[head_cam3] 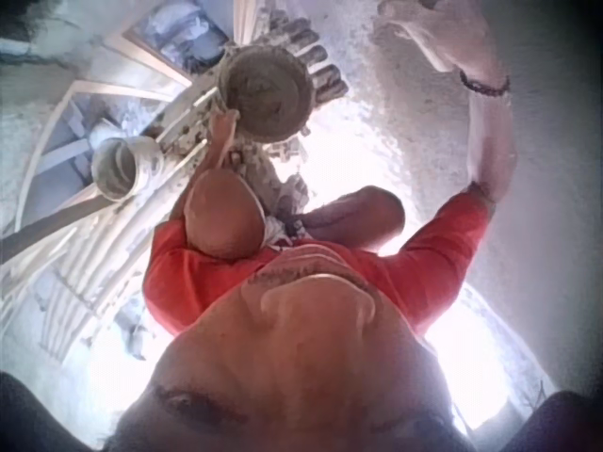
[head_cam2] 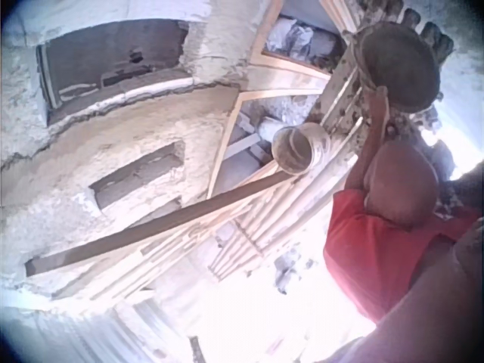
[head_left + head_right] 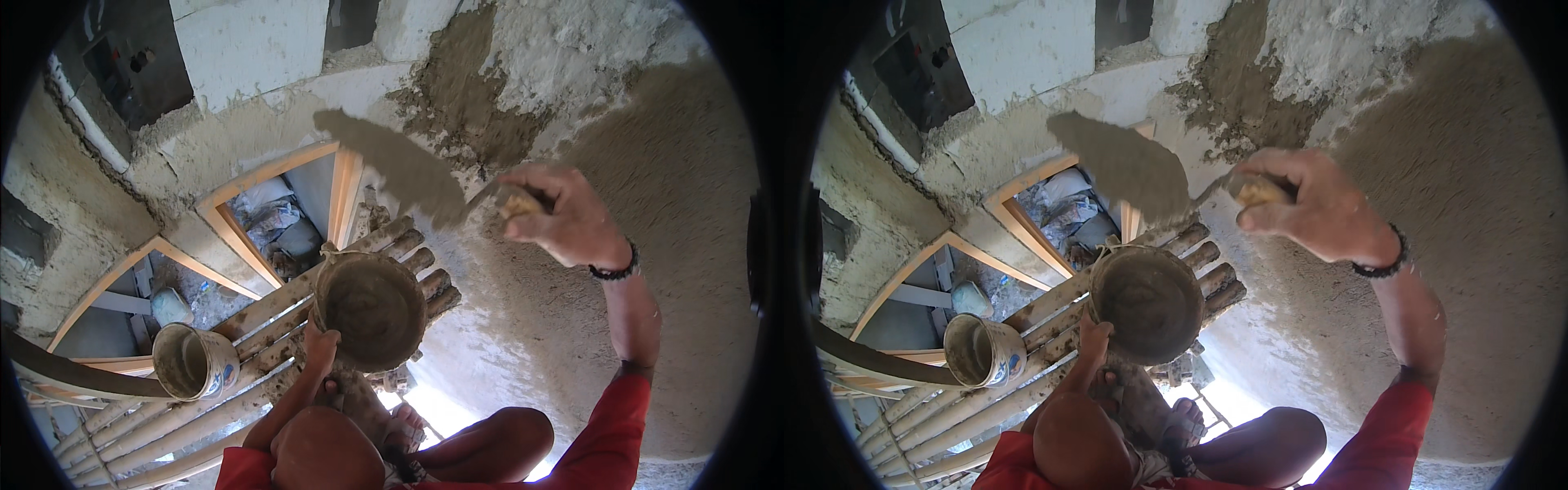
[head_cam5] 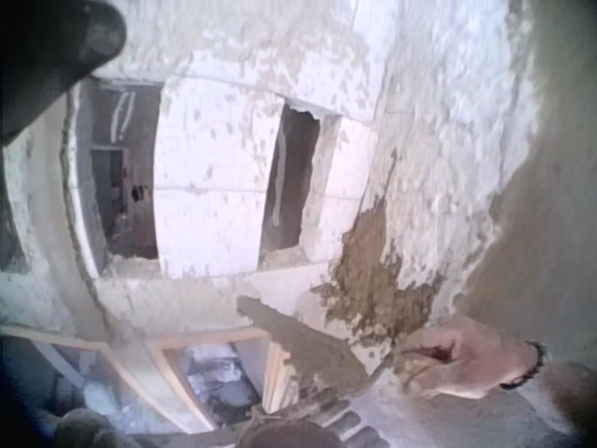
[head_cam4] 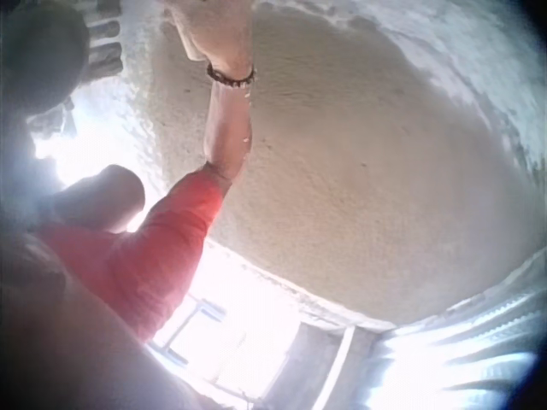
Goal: The person mixes plaster in a bucket with a trowel and applies it to a wall while standing on wooden scaffolding.
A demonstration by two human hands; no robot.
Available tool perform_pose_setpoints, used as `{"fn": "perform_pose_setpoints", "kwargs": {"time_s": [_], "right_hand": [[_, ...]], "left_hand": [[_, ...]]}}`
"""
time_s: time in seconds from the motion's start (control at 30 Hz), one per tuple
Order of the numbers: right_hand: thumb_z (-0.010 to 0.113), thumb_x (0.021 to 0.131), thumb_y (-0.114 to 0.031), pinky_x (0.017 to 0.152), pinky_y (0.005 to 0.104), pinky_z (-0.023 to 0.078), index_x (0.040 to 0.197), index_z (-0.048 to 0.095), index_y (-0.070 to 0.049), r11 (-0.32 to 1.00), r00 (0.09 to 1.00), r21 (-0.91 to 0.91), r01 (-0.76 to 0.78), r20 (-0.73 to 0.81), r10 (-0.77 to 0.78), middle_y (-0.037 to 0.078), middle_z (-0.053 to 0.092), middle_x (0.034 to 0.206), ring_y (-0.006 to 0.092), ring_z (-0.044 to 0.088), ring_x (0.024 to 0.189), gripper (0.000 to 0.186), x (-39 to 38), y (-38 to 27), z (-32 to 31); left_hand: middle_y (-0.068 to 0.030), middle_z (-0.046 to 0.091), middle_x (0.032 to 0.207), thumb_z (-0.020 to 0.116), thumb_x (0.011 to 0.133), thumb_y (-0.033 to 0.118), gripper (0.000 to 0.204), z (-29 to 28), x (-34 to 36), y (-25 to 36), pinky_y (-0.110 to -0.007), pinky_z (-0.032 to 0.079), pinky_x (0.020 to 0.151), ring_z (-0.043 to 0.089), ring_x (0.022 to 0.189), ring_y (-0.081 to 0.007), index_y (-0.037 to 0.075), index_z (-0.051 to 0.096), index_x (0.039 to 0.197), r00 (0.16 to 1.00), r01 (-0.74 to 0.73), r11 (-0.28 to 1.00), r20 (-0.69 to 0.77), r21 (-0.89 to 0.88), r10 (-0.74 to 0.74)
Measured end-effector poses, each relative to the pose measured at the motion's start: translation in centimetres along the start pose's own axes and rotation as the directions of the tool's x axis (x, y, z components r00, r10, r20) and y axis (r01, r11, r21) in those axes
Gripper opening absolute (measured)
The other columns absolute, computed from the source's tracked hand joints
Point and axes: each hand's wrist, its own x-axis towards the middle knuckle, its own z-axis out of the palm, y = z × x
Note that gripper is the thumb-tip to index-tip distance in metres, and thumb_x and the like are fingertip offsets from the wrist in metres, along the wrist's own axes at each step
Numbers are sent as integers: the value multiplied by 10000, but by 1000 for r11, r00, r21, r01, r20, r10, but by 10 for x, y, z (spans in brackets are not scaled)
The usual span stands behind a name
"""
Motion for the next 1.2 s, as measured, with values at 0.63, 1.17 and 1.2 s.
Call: {"fn": "perform_pose_setpoints", "kwargs": {"time_s": [0.63,1.17,1.2], "right_hand": [[630,917,-191,504,285,529,1217,601,-35,900,924,-218,-377,-24,381,117,633,920,142,604,627,339,-27,80,54],[632,832,-247,727,500,541,1090,606,-60,960,929,-253,-119,313,198,185,680,857,391,665,830,320,-72,164,294],[640,828,-265,731,500,542,1098,605,-70,975,946,-197,-107,282,161,174,683,863,389,665,841,335,-70,160,301]], "left_hand": [[-121,641,1082,539,655,2,667,12,-7,15,-302,500,772,606,888,-197,-4,514,1322,998,28,999,60,-41,-26],[-191,631,1158,538,682,-32,688,43,-31,25,-359,449,986,610,1085,-295,-16,454,1364,999,-30,994,27,105,28],[-198,629,1164,542,685,-27,690,41,-30,20,-366,448,991,609,1094,-306,-16,448,1368,998,-57,992,33,116,54]]}}
